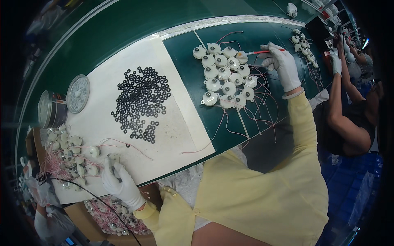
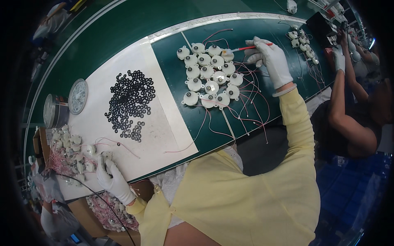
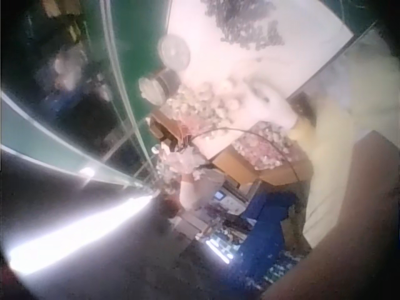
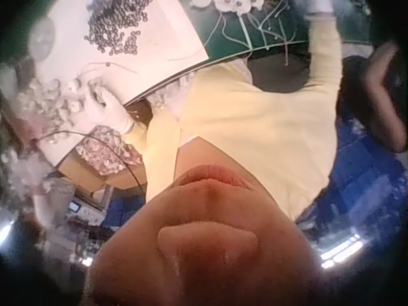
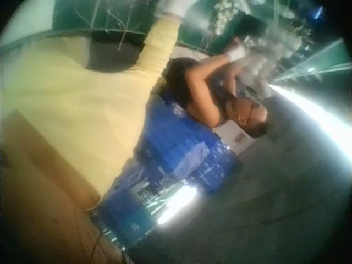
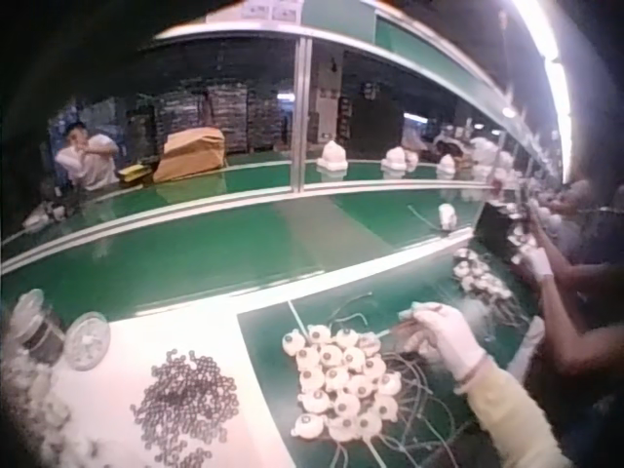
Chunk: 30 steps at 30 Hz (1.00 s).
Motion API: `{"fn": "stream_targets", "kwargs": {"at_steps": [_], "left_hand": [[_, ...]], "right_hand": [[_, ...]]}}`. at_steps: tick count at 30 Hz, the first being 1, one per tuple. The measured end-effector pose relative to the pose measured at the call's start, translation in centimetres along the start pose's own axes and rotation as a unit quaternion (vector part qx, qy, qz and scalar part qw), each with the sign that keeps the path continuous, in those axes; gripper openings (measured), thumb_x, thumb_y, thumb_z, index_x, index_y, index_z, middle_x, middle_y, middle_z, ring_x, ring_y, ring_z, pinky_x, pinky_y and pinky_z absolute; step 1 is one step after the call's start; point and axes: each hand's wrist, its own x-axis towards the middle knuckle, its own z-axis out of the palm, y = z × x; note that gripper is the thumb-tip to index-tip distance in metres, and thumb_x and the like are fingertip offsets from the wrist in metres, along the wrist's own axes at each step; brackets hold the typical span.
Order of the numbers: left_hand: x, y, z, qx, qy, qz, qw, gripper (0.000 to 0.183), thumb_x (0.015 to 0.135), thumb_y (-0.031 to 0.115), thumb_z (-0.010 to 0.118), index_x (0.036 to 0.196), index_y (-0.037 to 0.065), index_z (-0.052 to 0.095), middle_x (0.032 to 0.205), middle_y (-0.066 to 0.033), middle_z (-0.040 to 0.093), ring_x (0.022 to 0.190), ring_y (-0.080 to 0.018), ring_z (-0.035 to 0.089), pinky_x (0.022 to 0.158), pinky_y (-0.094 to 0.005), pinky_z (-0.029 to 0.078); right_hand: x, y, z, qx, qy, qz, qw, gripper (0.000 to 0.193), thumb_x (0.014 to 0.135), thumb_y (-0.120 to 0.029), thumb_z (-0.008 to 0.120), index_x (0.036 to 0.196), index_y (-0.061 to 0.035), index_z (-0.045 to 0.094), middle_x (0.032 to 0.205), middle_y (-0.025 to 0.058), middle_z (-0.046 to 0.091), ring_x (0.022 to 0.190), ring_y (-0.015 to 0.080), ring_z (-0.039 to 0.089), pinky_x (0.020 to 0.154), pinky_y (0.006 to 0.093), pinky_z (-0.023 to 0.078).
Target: The person assembles small white electronic components by inserting black washers into them and placing them on a green workbench. They also use a red-handled tool to apply a substance from a metal container onto the components. The person handles the components one at a time and arranges them in a cluster on the table.
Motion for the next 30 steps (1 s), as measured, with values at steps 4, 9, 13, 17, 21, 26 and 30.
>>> {"fn": "stream_targets", "kwargs": {"at_steps": [4,9,13,17,21,26,30], "left_hand": [[0.0,0.2,-0.2,0.002,-0.014,-0.018,1.000,0.033,0.088,-0.002,0.069,0.121,0.000,0.066,0.096,-0.0119,0.067,0.081,-0.0282,0.059,0.073,-0.0405,0.048],[0.1,0.2,0.0,0.006,0.003,0.007,1.000,0.034,0.088,-0.002,0.069,0.122,0.000,0.066,0.094,-0.0113,0.065,0.080,-0.0275,0.057,0.072,-0.0404,0.047],[0.0,0.1,0.0,0.003,0.008,0.006,1.000,0.033,0.088,-0.002,0.068,0.121,0.000,0.066,0.093,-0.0111,0.064,0.078,-0.0273,0.056,0.072,-0.0404,0.047],[0.1,0.3,-0.1,-0.004,0.002,0.000,1.000,0.034,0.087,-0.003,0.068,0.122,0.000,0.066,0.092,-0.0111,0.064,0.077,-0.0271,0.056,0.071,-0.0404,0.046],[0.2,0.4,-0.1,-0.006,-0.001,-0.003,1.000,0.035,0.087,-0.004,0.068,0.122,0.000,0.066,0.091,-0.0110,0.063,0.076,-0.0270,0.055,0.070,-0.0405,0.046],[0.1,0.4,-0.2,0.001,0.000,0.003,1.000,0.034,0.087,-0.003,0.068,0.122,0.000,0.066,0.092,-0.0114,0.064,0.077,-0.0275,0.056,0.071,-0.0407,0.046],[0.1,0.2,0.0,0.004,0.003,0.007,1.000,0.035,0.087,-0.004,0.068,0.122,0.000,0.066,0.095,-0.0123,0.066,0.080,-0.0284,0.058,0.073,-0.0410,0.047]], "right_hand": [[-0.2,-0.3,-0.6,-0.015,0.008,-0.002,1.000,0.041,0.105,-0.032,0.052,0.122,0.0035,0.063,0.094,0.0124,0.070,0.069,0.0116,0.066,0.056,0.0193,0.045],[-0.3,-0.5,-1.3,-0.002,0.025,-0.021,0.999,0.040,0.105,-0.034,0.054,0.119,0.0001,0.068,0.094,0.0108,0.072,0.068,0.0104,0.067,0.055,0.0181,0.044],[-0.1,-0.4,-1.5,0.017,0.015,-0.026,0.999,0.040,0.105,-0.033,0.053,0.120,0.0008,0.067,0.094,0.0115,0.071,0.069,0.0110,0.068,0.055,0.0184,0.044],[-0.2,-0.5,-1.1,0.009,0.017,-0.018,1.000,0.040,0.105,-0.033,0.052,0.120,0.0011,0.067,0.095,0.0117,0.071,0.069,0.0109,0.068,0.055,0.0183,0.045],[-0.2,-0.1,-1.2,0.013,0.014,-0.008,1.000,0.040,0.105,-0.032,0.052,0.121,0.0031,0.064,0.094,0.0122,0.070,0.069,0.0119,0.067,0.055,0.0189,0.045],[-0.1,0.6,-1.6,0.016,0.024,-0.008,1.000,0.038,0.104,-0.032,0.054,0.119,0.0004,0.068,0.095,0.0120,0.072,0.068,0.0109,0.067,0.055,0.0180,0.045],[-0.4,0.3,-2.2,0.009,0.033,-0.010,0.999,0.037,0.104,-0.032,0.055,0.119,0.0001,0.068,0.095,0.0121,0.072,0.068,0.0111,0.067,0.055,0.0181,0.044]]}}
